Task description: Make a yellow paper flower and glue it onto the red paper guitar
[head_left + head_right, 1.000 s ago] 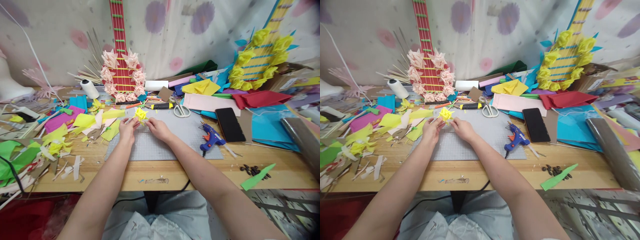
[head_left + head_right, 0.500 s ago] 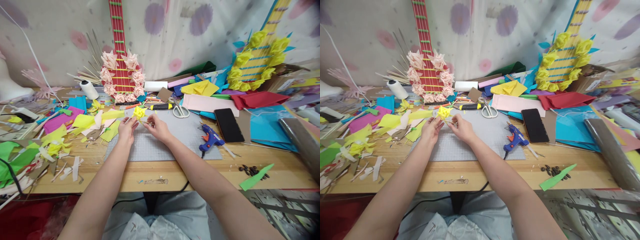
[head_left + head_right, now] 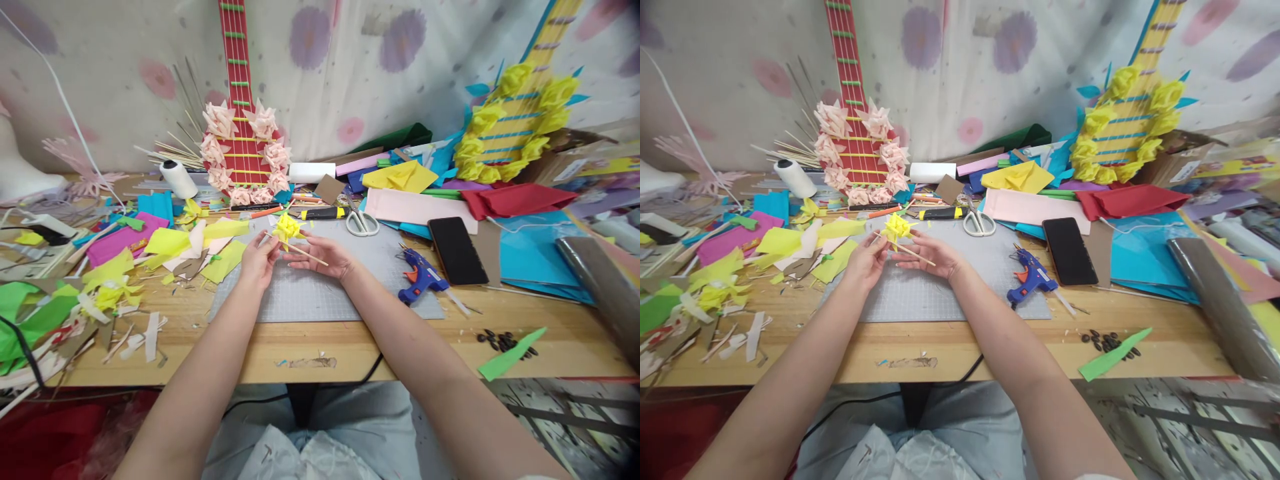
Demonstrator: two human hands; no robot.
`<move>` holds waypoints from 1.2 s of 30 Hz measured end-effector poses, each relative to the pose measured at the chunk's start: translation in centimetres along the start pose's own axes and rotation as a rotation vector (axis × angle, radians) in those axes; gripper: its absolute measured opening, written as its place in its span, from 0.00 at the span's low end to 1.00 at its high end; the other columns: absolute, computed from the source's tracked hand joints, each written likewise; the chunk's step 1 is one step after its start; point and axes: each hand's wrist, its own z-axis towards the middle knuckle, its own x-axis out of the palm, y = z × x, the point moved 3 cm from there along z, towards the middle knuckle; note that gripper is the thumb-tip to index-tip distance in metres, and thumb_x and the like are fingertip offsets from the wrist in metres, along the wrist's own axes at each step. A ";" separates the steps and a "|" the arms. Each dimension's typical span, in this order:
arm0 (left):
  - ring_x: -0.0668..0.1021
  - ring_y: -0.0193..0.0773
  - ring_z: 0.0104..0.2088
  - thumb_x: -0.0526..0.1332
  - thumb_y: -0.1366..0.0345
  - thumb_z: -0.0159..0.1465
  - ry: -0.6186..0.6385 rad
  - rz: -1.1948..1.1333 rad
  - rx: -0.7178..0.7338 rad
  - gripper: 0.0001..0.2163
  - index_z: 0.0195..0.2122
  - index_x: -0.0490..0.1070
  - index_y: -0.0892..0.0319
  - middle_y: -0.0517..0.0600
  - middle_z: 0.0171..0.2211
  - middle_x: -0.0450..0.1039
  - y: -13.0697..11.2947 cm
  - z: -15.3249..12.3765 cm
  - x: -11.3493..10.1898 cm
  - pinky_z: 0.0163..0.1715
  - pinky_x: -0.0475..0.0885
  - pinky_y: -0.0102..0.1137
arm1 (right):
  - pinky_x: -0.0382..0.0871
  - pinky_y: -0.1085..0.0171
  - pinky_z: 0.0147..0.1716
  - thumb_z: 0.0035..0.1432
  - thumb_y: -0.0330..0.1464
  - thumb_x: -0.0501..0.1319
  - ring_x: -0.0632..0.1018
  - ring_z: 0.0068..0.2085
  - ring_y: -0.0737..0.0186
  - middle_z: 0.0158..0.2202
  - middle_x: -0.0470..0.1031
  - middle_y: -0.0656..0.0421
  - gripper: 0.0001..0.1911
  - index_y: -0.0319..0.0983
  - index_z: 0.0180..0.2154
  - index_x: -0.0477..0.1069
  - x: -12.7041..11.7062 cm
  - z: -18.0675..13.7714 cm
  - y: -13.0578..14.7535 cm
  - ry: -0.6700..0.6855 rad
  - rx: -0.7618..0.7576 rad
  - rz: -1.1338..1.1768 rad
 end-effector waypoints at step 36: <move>0.77 0.31 0.25 0.64 0.77 0.49 -0.085 0.101 0.090 0.16 0.36 0.59 0.59 0.48 0.28 0.74 0.1 -0.1 -0.1 0.14 0.61 0.17 | 0.71 0.64 0.36 0.41 0.23 0.63 0.76 0.37 0.66 0.37 0.74 0.61 0.26 0.42 0.44 0.61 -0.8 0.5 -0.4 -0.235 -0.059 -0.020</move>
